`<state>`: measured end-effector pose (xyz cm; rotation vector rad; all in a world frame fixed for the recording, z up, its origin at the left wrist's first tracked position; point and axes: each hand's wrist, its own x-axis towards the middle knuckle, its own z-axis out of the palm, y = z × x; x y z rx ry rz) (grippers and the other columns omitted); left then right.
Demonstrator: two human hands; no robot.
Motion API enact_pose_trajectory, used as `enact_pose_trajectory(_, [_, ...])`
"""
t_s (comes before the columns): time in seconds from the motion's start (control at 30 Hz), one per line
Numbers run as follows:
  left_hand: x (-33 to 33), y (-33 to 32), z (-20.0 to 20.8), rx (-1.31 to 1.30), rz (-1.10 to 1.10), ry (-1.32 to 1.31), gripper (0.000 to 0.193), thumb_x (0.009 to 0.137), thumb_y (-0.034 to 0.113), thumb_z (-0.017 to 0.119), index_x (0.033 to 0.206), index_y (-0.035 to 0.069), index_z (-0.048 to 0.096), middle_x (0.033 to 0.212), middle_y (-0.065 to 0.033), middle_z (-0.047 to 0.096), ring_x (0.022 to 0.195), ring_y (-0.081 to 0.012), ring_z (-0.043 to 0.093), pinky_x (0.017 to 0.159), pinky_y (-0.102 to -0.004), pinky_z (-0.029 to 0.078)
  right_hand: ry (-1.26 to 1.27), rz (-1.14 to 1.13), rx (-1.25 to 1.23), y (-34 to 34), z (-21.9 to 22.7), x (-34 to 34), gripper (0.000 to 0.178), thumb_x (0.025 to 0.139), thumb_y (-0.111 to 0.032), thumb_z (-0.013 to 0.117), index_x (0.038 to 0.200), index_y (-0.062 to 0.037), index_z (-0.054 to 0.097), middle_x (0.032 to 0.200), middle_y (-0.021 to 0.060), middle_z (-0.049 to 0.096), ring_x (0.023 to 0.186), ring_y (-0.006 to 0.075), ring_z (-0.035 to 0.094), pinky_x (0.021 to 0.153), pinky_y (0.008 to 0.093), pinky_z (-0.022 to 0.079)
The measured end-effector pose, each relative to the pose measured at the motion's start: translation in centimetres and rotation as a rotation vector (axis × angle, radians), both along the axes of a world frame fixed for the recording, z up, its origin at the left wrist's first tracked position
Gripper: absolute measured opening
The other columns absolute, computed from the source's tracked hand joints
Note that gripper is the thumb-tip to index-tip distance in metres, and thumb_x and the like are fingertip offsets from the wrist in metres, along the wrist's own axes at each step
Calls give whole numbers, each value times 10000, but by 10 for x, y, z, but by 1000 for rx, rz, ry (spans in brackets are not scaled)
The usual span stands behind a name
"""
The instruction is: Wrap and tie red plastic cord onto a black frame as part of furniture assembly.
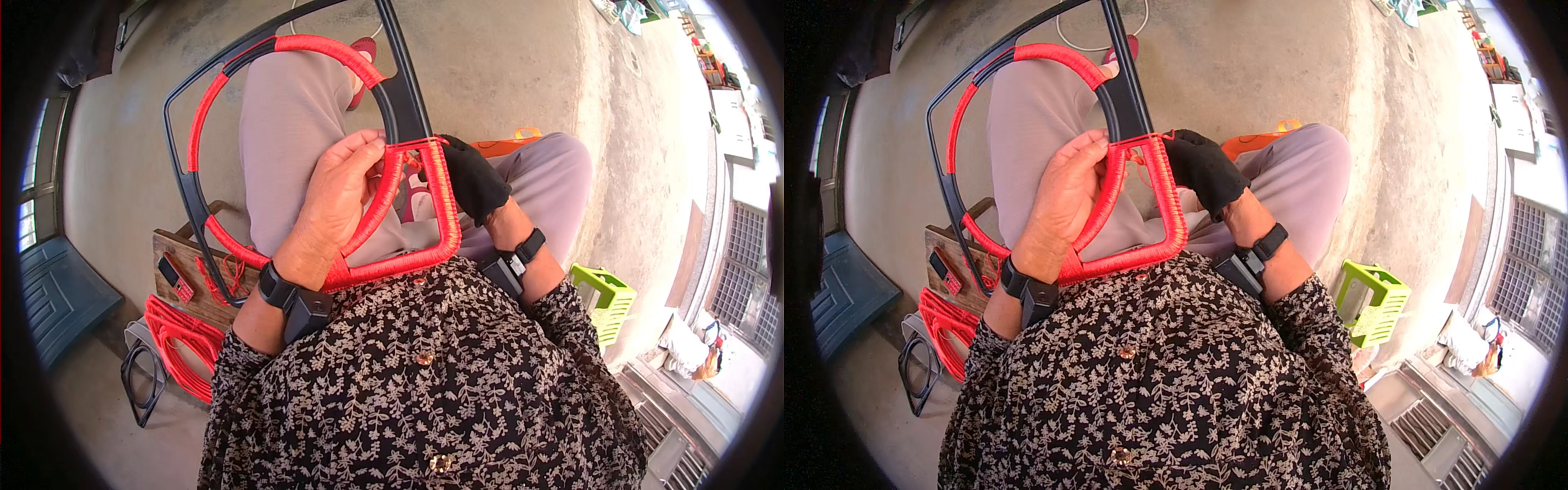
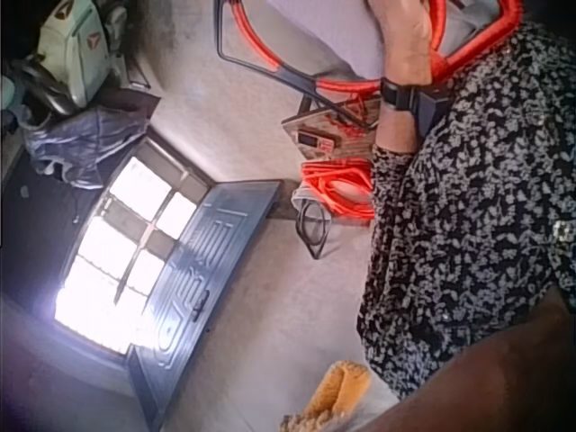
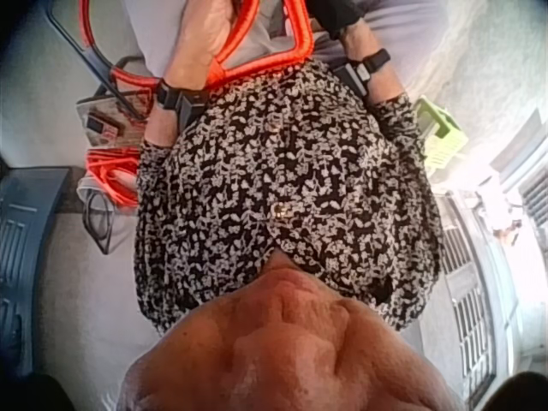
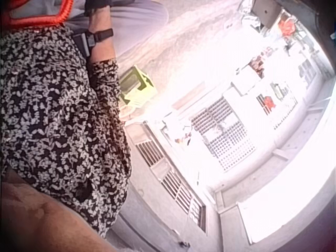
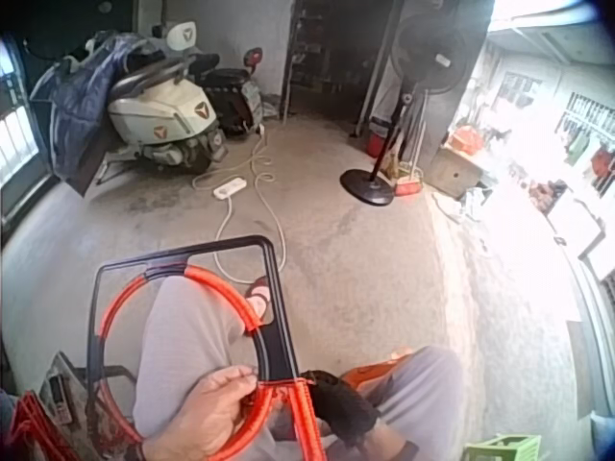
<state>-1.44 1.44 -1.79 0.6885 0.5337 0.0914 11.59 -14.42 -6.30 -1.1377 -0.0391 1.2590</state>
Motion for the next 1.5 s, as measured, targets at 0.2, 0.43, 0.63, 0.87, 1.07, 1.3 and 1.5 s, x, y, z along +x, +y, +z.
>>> enact_pose_trajectory(0.2, [0, -1, 2, -9, 7, -16, 118, 934, 125, 502, 999, 35, 542, 841, -38, 621, 679, -131, 586, 606, -264, 493, 18, 3, 12, -1, -2, 2, 253, 912, -140, 522, 1127, -10, 547, 1026, 76, 630, 914, 156, 620, 815, 306, 510])
enact_pose_trajectory(0.43, [0, 0, 3, -14, 15, -10, 116, 933, 126, 505, 999, 37, 542, 846, -37, 621, 685, -132, 586, 609, -264, 493, -173, 71, 11, -3, -4, 2, 269, 910, -154, 533, 1138, -12, 535, 1051, 90, 619, 931, 175, 618, 821, 345, 519])
enact_pose_trajectory(0.63, [0, 1, 2, -3, 16, -17, 127, 938, 138, 499, 1004, 39, 544, 849, -32, 621, 693, -125, 584, 621, -257, 488, -213, 80, 6, -4, -4, 1, 275, 910, -161, 534, 1141, -12, 533, 1065, 97, 612, 936, 186, 618, 817, 348, 520])
enact_pose_trajectory(0.87, [-1, 2, 2, -7, 7, -16, 137, 939, 140, 497, 1013, 36, 545, 859, -32, 622, 697, -122, 582, 625, -259, 483, 24, -14, 24, -2, -5, 2, 225, 900, -169, 574, 1080, -33, 565, 988, 41, 626, 887, 123, 623, 800, 261, 510])
enact_pose_trajectory(1.07, [0, 2, 2, -2, 2, -20, 149, 938, 138, 498, 1021, 25, 548, 863, -44, 626, 702, -131, 584, 630, -262, 484, -38, 9, 13, -1, -4, 2, 263, 903, -199, 576, 1100, -25, 561, 998, 52, 629, 901, 136, 626, 803, 277, 512])
enact_pose_trajectory(1.3, [-1, 3, 1, -8, 7, -20, 148, 938, 136, 498, 1018, 23, 551, 861, -49, 625, 703, -133, 584, 635, -263, 485, -54, 3, -6, 0, -3, 1, 293, 904, -209, 578, 1120, -11, 558, 1002, 62, 630, 891, 139, 626, 792, 284, 516])
enact_pose_trajectory(1.5, [0, 3, 2, -4, 12, -23, 146, 939, 135, 496, 1015, 24, 550, 857, -44, 624, 704, -128, 582, 635, -264, 484, -22, 21, 19, -1, 1, 2, 265, 901, -146, 568, 1131, -14, 565, 1021, 44, 610, 899, 125, 614, 795, 281, 514])
